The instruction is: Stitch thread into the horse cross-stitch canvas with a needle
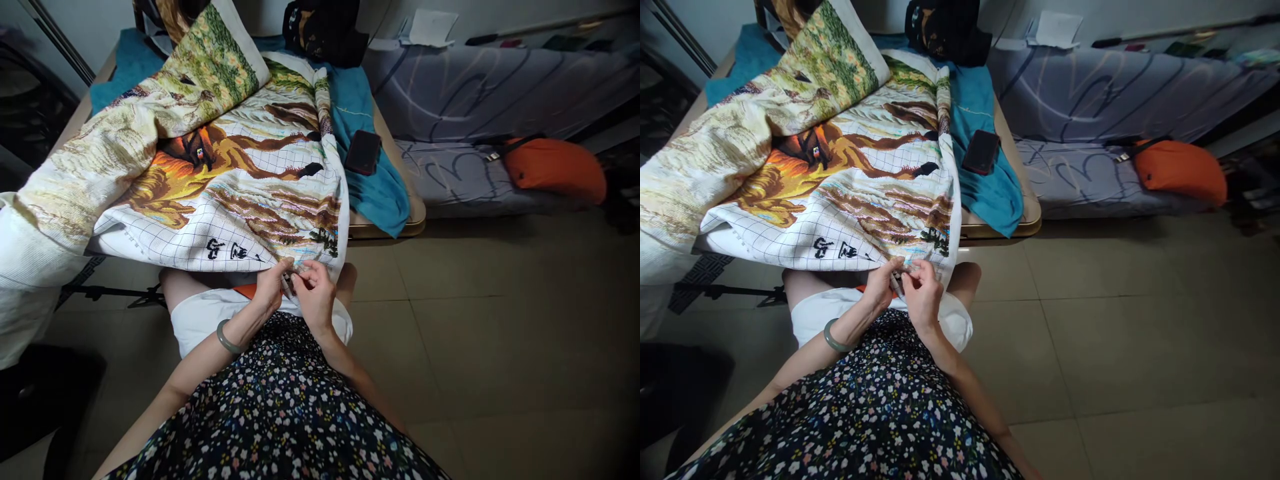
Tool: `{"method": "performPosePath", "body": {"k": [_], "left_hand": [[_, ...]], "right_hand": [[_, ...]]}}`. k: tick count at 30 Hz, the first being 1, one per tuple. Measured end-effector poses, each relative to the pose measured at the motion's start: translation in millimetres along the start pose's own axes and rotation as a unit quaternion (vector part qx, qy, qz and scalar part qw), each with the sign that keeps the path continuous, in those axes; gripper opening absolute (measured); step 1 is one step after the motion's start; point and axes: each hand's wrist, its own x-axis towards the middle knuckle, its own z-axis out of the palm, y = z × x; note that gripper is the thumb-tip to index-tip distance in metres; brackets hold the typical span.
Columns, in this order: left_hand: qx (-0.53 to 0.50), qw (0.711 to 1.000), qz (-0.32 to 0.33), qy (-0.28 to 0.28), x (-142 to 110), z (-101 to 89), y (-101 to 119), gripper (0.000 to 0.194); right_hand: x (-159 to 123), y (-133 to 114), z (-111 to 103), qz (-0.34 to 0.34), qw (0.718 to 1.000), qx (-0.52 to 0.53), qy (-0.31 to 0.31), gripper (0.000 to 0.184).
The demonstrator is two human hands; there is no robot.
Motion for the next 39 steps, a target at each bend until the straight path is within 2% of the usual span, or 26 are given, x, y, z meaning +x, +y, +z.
{"method": "performPosePath", "body": {"k": [5,10,15,23,32,39], "left_hand": [[-0.013,1.0,0.003,-0.007,-3.4,0.6,-0.6,0.044],[-0.018,0.999,-0.012,-0.032,-7.1,0.6,-1.9,0.046],[-0.009,0.999,-0.032,-0.005,-5.8,0.3,-2.3,0.037],[0.004,0.999,-0.039,0.006,-4.9,0.9,-1.8,0.028],[0.015,0.999,-0.036,0.016,-4.8,2.5,-0.7,0.026],[0.003,0.998,-0.058,0.004,-7.8,2.2,0.8,0.029]], "right_hand": [[-2.2,1.4,1.0,-0.031,0.999,-0.025,0.012,0.012],[-2.6,1.5,1.8,-0.09,0.991,-0.085,0.042,0.013],[-1.9,2.0,1.9,-0.072,0.994,-0.074,0.03,0.013],[-2.0,0.0,0.9,-0.071,0.994,-0.077,0.024,0.011],[-1.5,0.0,-0.1,-0.106,0.99,-0.094,0.022,0.013],[0.1,-1.7,-3.9,-0.063,0.997,-0.046,0.001,0.013]]}}
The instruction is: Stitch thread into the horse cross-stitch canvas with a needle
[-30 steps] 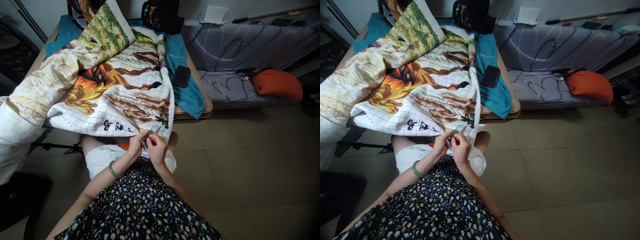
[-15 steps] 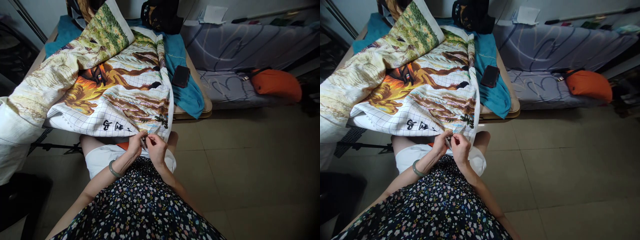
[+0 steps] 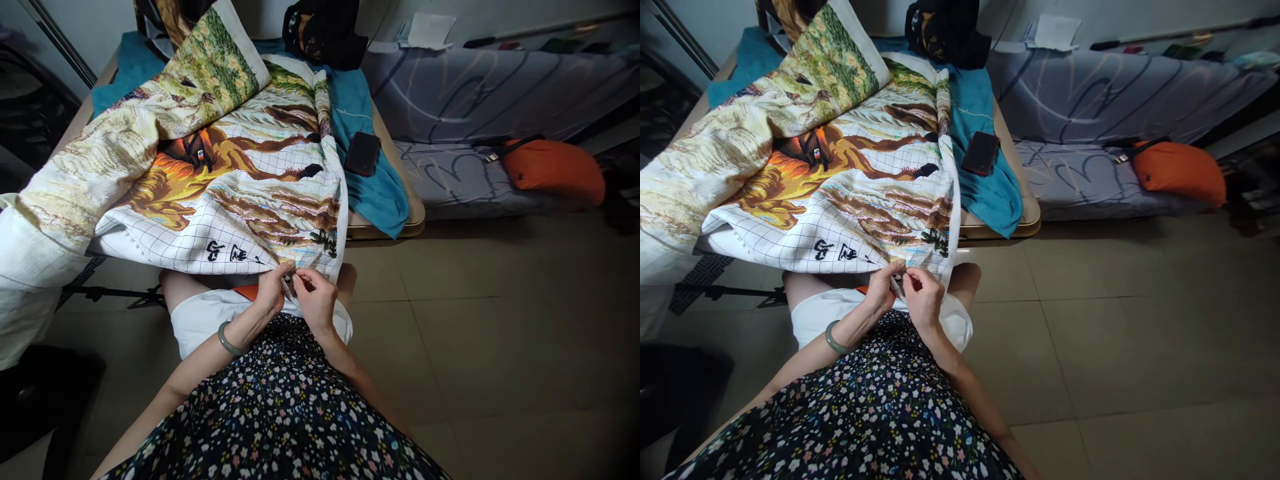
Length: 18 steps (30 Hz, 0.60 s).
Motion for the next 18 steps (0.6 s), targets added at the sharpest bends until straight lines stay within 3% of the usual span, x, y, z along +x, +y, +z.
{"method": "performPosePath", "body": {"k": [6,11,18], "left_hand": [[-0.003,1.0,-0.016,-0.004,0,-0.3,2,0.033],[-0.005,1.0,-0.019,0.016,0,0.9,2,0.036],[-0.006,1.0,-0.008,-0.007,0,-0.2,1,0.035]], "right_hand": [[0,-2,-6,0.068,0.995,0.057,-0.036,0.02],[1,-10,-12,0.084,0.988,0.078,-0.108,0.017],[6,-12,-10,0.144,0.98,0.126,-0.052,0.025]]}}
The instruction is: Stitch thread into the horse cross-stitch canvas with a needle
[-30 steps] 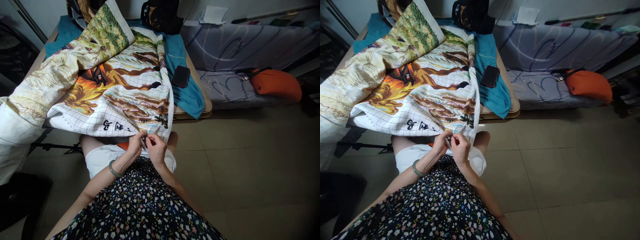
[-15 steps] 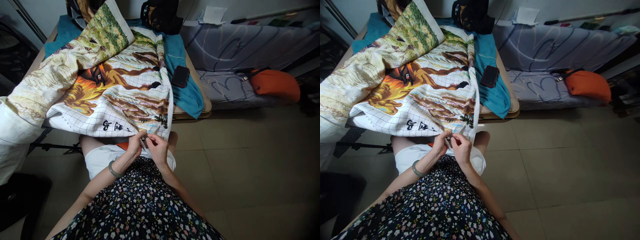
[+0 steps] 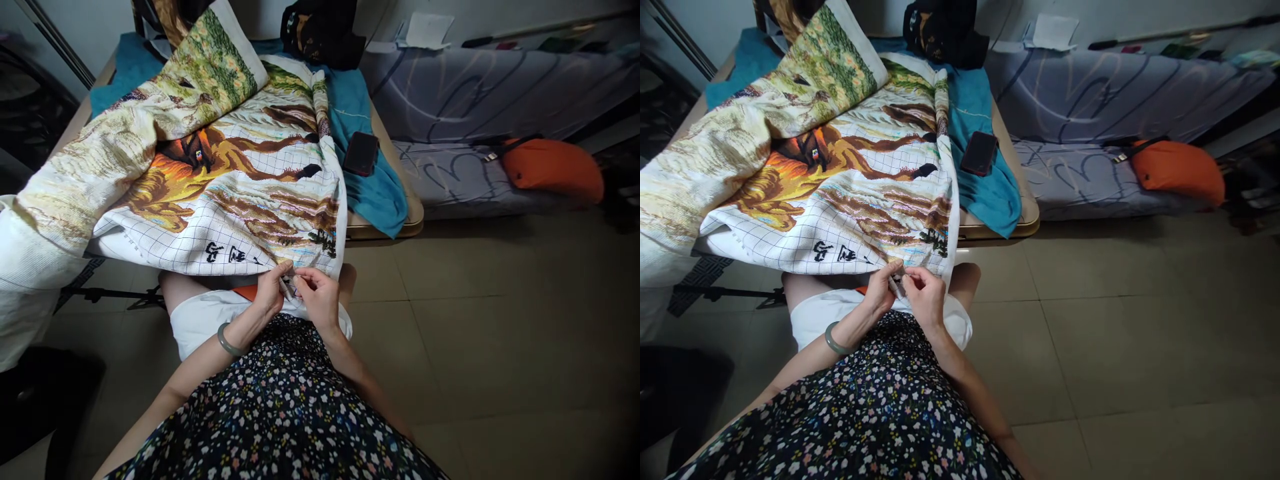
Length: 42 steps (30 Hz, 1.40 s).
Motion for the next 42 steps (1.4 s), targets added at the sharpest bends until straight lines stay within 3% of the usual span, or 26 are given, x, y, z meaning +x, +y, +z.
{"method": "performPosePath", "body": {"k": [13,25,33,42], "left_hand": [[0.003,1.0,-0.012,-0.003,0,-1.3,0,0.036],[0.011,1.0,-0.013,0.003,0,-2.3,-1,0.035],[0.023,0.999,0.009,0.022,2,-1.2,-1,0.034],[0.016,1.0,0.015,0.018,5,-0.3,-1,0.028]], "right_hand": [[2,4,0,0.001,1.0,-0.001,-0.006,0.027],[4,-4,4,0.076,0.996,0.035,-0.002,0.028],[1,17,7,-0.075,0.994,-0.07,0.034,0.018],[1,20,8,-0.146,0.977,-0.147,0.05,0.015]]}}
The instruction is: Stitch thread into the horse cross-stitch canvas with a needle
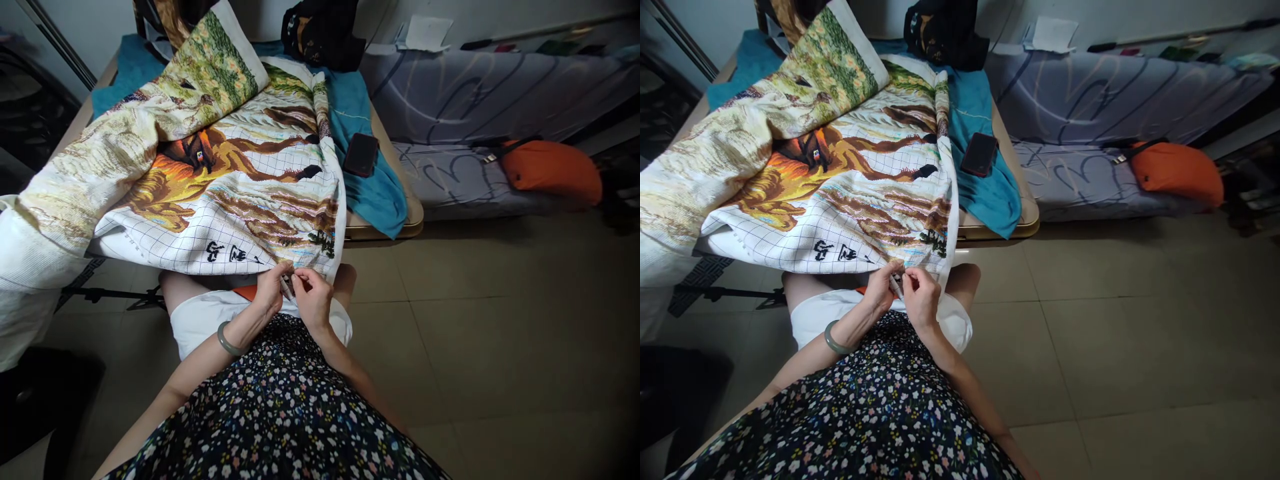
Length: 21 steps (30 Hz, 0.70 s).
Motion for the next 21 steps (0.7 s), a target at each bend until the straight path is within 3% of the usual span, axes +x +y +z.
{"method": "performPosePath", "body": {"k": [9,13,21], "left_hand": [[0.002,1.0,-0.009,0.007,-1,0.5,1,0.025],[-0.02,0.999,-0.013,-0.027,-3,-0.8,2,0.03],[-0.041,0.997,0.02,-0.067,-2,-7.6,-1,0.033]], "right_hand": [[3,3,5,0.043,0.998,0.041,0.0,0.012],[12,-6,0,0.048,0.997,0.059,-0.024,0.016],[33,-23,-15,-0.025,0.992,-0.08,-0.095,0.013]]}}
